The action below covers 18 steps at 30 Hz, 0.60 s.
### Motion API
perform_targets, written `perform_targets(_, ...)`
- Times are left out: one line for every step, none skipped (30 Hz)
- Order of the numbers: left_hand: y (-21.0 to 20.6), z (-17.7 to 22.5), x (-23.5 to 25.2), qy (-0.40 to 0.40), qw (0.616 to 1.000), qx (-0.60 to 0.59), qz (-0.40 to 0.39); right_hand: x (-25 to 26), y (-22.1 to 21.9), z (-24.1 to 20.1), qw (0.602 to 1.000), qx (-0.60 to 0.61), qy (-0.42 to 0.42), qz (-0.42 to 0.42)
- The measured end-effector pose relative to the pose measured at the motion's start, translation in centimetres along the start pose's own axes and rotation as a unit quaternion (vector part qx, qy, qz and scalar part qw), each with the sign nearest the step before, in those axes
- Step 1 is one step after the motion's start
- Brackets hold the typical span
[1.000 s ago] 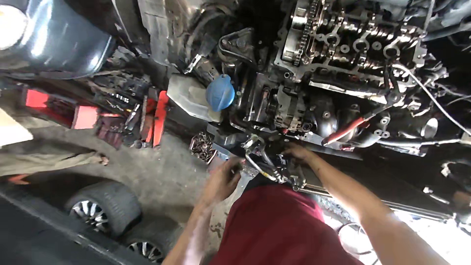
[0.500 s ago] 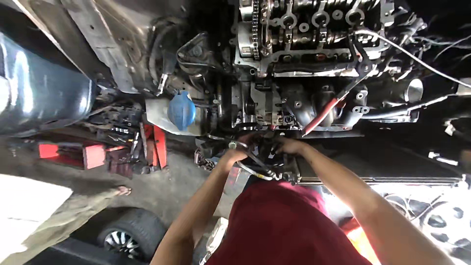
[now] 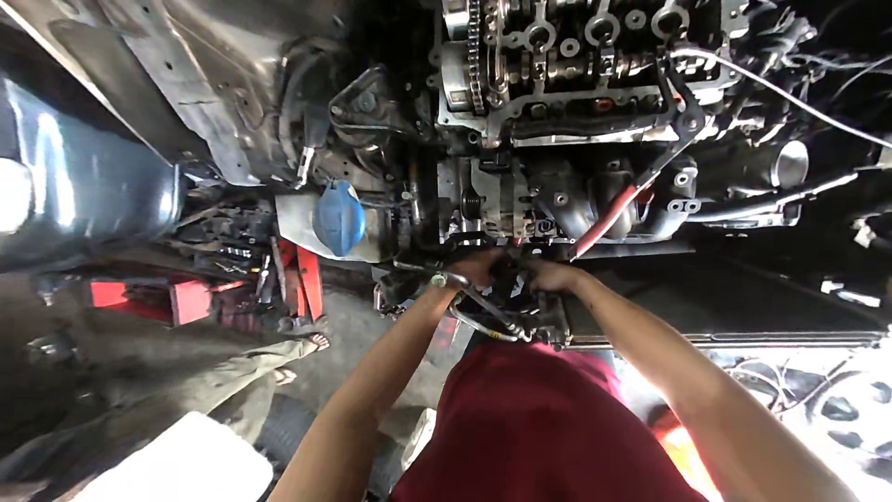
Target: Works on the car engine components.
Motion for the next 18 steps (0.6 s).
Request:
perform_targets(0.1, 0.2, 0.0, -0.005, 1.0, 0.004, -0.004, 0.1, 0.0, 0.1, 1.0, -0.001, -0.004, 0.002)
perform_targets(-0.1, 0.0, 0.3, -0.016, 1.0, 0.004, 0.001, 0.3, -0.1, 0.4, 1.0, -0.002, -0.006, 0.005)
perform_targets(-0.5, -0.4, 0.5, -0.028, 1.0, 0.003, 0.012, 0.5, -0.1, 0.6, 1.0, -0.001, -0.006, 0.008)
perform_targets(-0.6, -0.6, 0.4, -0.037, 0.999, 0.003, 0.022, 0.7, -0.2, 0.8, 1.0, 0.0, -0.004, 0.009)
perform_targets(-0.4, -0.3, 0.2, -0.04, 0.999, -0.004, 0.019, 0.7, -0.2, 0.9, 1.0, 0.0, -0.004, 0.009)
perform_targets(0.3, 0.4, 0.0, -0.034, 0.999, -0.018, 0.003, 0.8, -0.2, 0.9, 1.0, -0.003, -0.005, 0.009)
perform_targets(1.2, 1.4, -0.3, -0.025, 0.999, -0.026, -0.019, 0.9, -0.2, 1.0, 1.0, -0.007, -0.008, 0.009)
perform_targets(1.8, 1.9, -0.4, -0.02, 0.999, -0.03, -0.034, 0.9, -0.2, 1.1, 1.0, -0.005, -0.009, 0.009)
perform_targets(2.0, 2.1, -0.4, -0.017, 0.998, -0.039, -0.048, 1.0, -0.3, 1.1, 1.0, -0.003, -0.007, 0.011)
perform_targets(2.0, 2.0, -0.2, -0.012, 0.997, -0.05, -0.06, 0.9, -0.3, 1.0, 1.0, -0.003, -0.007, 0.01)
perform_targets(2.0, 1.8, -0.1, -0.006, 0.995, -0.066, -0.072, 0.9, -0.3, 0.9, 1.0, -0.005, -0.006, 0.009)
perform_targets(1.8, 1.6, 0.0, -0.002, 0.993, -0.084, -0.079, 0.8, -0.3, 0.8, 1.0, -0.008, -0.004, 0.009)
perform_targets(1.7, 1.4, 0.2, -0.003, 0.992, -0.099, -0.083, 0.9, -0.3, 0.9, 1.0, -0.011, 0.0, 0.01)
perform_targets(1.5, 1.1, 0.4, -0.006, 0.991, -0.108, -0.084, 0.9, -0.3, 0.9, 1.0, -0.013, 0.0, 0.011)
perform_targets(1.4, 0.9, 0.6, -0.011, 0.989, -0.116, -0.087, 0.9, -0.3, 0.9, 1.0, -0.014, -0.002, 0.012)
perform_targets(1.3, 0.8, 0.7, -0.015, 0.988, -0.123, -0.091, 0.7, -0.3, 0.8, 1.0, -0.014, -0.006, 0.011)
perform_targets(1.3, 0.8, 0.7, -0.018, 0.986, -0.132, -0.096, 0.7, -0.3, 0.8, 1.0, -0.013, -0.01, 0.011)
perform_targets(1.3, 0.8, 0.7, -0.02, 0.984, -0.143, -0.103, 0.7, -0.3, 0.9, 1.0, -0.011, -0.011, 0.008)
Point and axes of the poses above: each hand's wrist, its own x-axis towards the middle knuckle, its own y-axis out of the back of the hand, z = x × y, the point moved 1 cm from there along x, towards the middle knuckle, and after that the axes turned 12 degrees about x, right-handed, at the moved point
